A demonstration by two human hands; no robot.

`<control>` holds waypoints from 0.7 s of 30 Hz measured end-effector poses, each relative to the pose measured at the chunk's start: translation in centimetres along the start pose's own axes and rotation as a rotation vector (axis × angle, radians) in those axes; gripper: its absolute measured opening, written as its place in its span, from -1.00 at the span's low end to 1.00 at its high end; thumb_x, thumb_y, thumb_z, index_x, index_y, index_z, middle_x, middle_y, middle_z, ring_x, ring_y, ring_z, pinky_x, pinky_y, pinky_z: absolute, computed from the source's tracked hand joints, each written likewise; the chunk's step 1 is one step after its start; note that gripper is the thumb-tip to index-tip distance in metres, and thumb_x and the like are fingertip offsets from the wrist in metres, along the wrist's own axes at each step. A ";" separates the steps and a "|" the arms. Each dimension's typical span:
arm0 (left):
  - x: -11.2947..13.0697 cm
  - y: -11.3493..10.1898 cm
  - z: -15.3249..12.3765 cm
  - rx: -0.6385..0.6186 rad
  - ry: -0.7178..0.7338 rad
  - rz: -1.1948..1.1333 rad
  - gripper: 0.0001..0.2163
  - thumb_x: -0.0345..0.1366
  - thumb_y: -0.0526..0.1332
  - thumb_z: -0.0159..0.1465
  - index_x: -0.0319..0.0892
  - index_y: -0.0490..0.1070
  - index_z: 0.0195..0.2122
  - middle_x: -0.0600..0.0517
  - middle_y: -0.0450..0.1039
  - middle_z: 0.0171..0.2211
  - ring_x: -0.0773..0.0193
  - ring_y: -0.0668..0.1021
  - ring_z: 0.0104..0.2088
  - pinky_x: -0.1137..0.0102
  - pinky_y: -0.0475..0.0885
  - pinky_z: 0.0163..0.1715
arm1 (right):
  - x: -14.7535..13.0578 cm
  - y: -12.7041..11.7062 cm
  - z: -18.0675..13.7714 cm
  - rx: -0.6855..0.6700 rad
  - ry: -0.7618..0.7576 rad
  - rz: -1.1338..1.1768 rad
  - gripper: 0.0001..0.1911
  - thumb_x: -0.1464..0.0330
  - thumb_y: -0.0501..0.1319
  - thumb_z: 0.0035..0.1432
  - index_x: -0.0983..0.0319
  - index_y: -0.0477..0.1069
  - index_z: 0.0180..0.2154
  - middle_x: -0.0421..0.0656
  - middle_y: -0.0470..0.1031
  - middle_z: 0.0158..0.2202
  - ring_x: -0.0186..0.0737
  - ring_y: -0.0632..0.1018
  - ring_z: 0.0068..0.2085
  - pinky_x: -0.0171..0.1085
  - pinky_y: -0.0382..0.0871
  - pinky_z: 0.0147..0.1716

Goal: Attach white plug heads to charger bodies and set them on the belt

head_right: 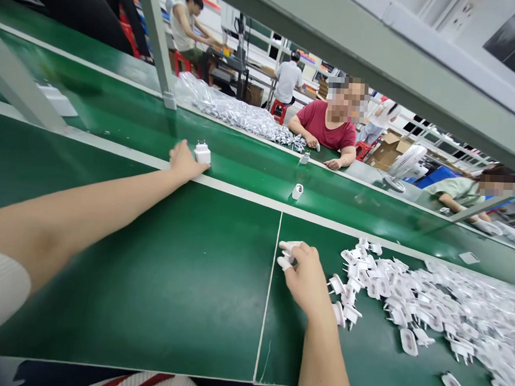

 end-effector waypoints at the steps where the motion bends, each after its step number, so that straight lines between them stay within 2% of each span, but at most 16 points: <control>1: 0.7 -0.8 -0.7 0.086 0.036 0.023 -0.04 -0.15 0.48 0.11 -0.41 0.06 0.44 -0.41 0.02 0.49 -0.34 0.13 0.47 -0.12 0.06 0.44 | -1.0 0.4 0.1 0.028 -0.038 0.003 -0.62 0.25 0.19 0.34 0.07 0.59 0.12 -0.06 0.61 -0.15 0.02 0.54 -0.06 -0.07 0.50 -0.11; 2: 1.7 -1.4 -1.5 0.157 0.098 0.041 -0.03 -0.19 0.47 0.13 -0.40 -0.01 0.46 -0.40 -0.12 0.52 -0.32 0.03 0.50 -0.12 -0.04 0.48 | -1.9 0.8 0.1 0.049 -0.063 0.018 -0.61 0.22 0.15 0.37 0.07 0.58 0.13 -0.07 0.61 -0.19 0.01 0.54 -0.07 -0.04 0.49 -0.07; 3: 3.0 -1.6 -2.4 0.198 0.182 0.051 -0.06 -0.21 0.44 0.17 -0.37 -0.02 0.46 -0.37 -0.18 0.54 -0.28 -0.02 0.52 -0.09 -0.11 0.50 | -2.4 1.2 0.2 0.061 -0.072 0.051 -0.60 0.20 0.11 0.41 0.07 0.57 0.14 -0.07 0.61 -0.21 0.00 0.54 -0.09 -0.03 0.48 -0.05; 5: 6.1 -0.2 -4.2 0.147 0.365 0.032 -0.18 -0.24 0.39 0.22 -0.28 0.06 0.44 -0.30 -0.11 0.52 -0.21 0.01 0.51 -0.04 -0.10 0.51 | -2.8 2.2 0.4 0.063 -0.051 0.152 -0.60 0.17 0.06 0.44 0.08 0.60 0.07 -0.09 0.61 -0.22 -0.05 0.57 -0.13 -0.07 0.48 -0.06; 8: 10.6 5.6 -7.2 -0.158 0.494 -0.020 -0.36 -0.22 0.34 0.25 -0.19 0.24 0.34 -0.25 0.17 0.42 -0.20 0.16 0.46 -0.05 0.02 0.48 | -1.4 2.8 0.9 0.077 0.046 0.302 -0.62 0.07 0.14 0.38 0.12 0.65 -0.13 -0.12 0.62 -0.25 -0.13 0.60 -0.22 -0.15 0.49 -0.17; 10: 13.5 9.8 -9.9 -0.353 0.496 -0.033 -0.35 -0.16 0.36 0.26 -0.21 0.25 0.34 -0.27 0.28 0.36 -0.23 0.24 0.42 -0.05 0.09 0.45 | 0.1 3.1 1.2 0.082 0.135 0.424 -0.60 -0.01 0.26 0.25 0.15 0.65 -0.19 -0.14 0.61 -0.31 -0.16 0.60 -0.33 -0.19 0.49 -0.30; 13: 17.6 13.5 -13.0 -0.399 0.463 -0.013 -0.06 -0.04 0.53 0.13 -0.33 0.16 0.41 -0.41 0.13 0.44 -0.33 0.21 0.44 -0.02 0.14 0.44 | 1.9 3.8 1.6 0.068 0.261 0.694 -0.47 -0.06 0.43 0.02 0.18 0.65 -0.12 -0.16 0.61 -0.31 -0.19 0.64 -0.42 -0.24 0.50 -0.46; 15: 19.6 15.4 -14.1 -0.427 0.441 0.004 -0.05 -0.01 0.57 0.11 -0.34 0.20 0.40 -0.42 0.17 0.42 -0.29 0.29 0.40 0.00 0.23 0.40 | 2.3 4.0 2.0 0.090 0.294 0.864 -0.39 -0.04 0.54 -0.13 0.18 0.63 -0.11 -0.15 0.64 -0.26 -0.12 0.72 -0.34 -0.23 0.60 -0.39; 16: 20.2 16.2 -14.3 -0.445 0.428 0.012 -0.14 -0.02 0.54 0.16 -0.32 0.27 0.36 -0.38 0.29 0.35 -0.24 0.38 0.34 -0.01 0.31 0.35 | 2.4 3.9 2.1 0.106 0.297 0.927 -0.37 -0.02 0.58 -0.20 0.19 0.63 -0.13 -0.15 0.65 -0.25 -0.09 0.74 -0.27 -0.21 0.64 -0.32; 18: 20.8 17.4 -14.2 -0.485 0.406 0.013 -0.52 -0.08 0.37 0.38 -0.18 0.42 0.24 -0.20 0.44 0.23 -0.04 0.52 0.20 -0.02 0.46 0.22 | 2.5 3.7 2.4 0.135 0.305 1.003 -0.36 0.01 0.63 -0.29 0.18 0.62 -0.17 -0.15 0.66 -0.25 -0.05 0.76 -0.18 -0.20 0.68 -0.21; 20: 20.8 17.9 -14.2 -0.523 0.409 -0.021 -0.71 -0.13 0.27 0.47 -0.07 0.49 0.15 -0.12 0.48 0.18 0.07 0.57 0.12 0.10 0.54 0.14 | 2.7 3.5 2.3 0.145 0.323 0.996 -0.36 0.03 0.65 -0.32 0.19 0.63 -0.19 -0.14 0.68 -0.24 -0.06 0.76 -0.21 -0.23 0.68 -0.24; 21: 20.6 18.0 -14.3 -0.548 0.423 -0.053 -0.73 -0.14 0.26 0.48 -0.07 0.50 0.13 -0.11 0.48 0.17 0.09 0.58 0.10 0.11 0.56 0.11 | 2.7 3.4 2.2 0.140 0.334 0.963 -0.38 0.04 0.65 -0.31 0.20 0.65 -0.20 -0.13 0.69 -0.25 -0.08 0.75 -0.26 -0.26 0.66 -0.31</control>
Point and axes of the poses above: each hand's wrist, its own z-axis towards the middle knuckle, its own y-axis out of the palm, x = y × z, the point moved 10 cm from there along z, towards the middle knuckle
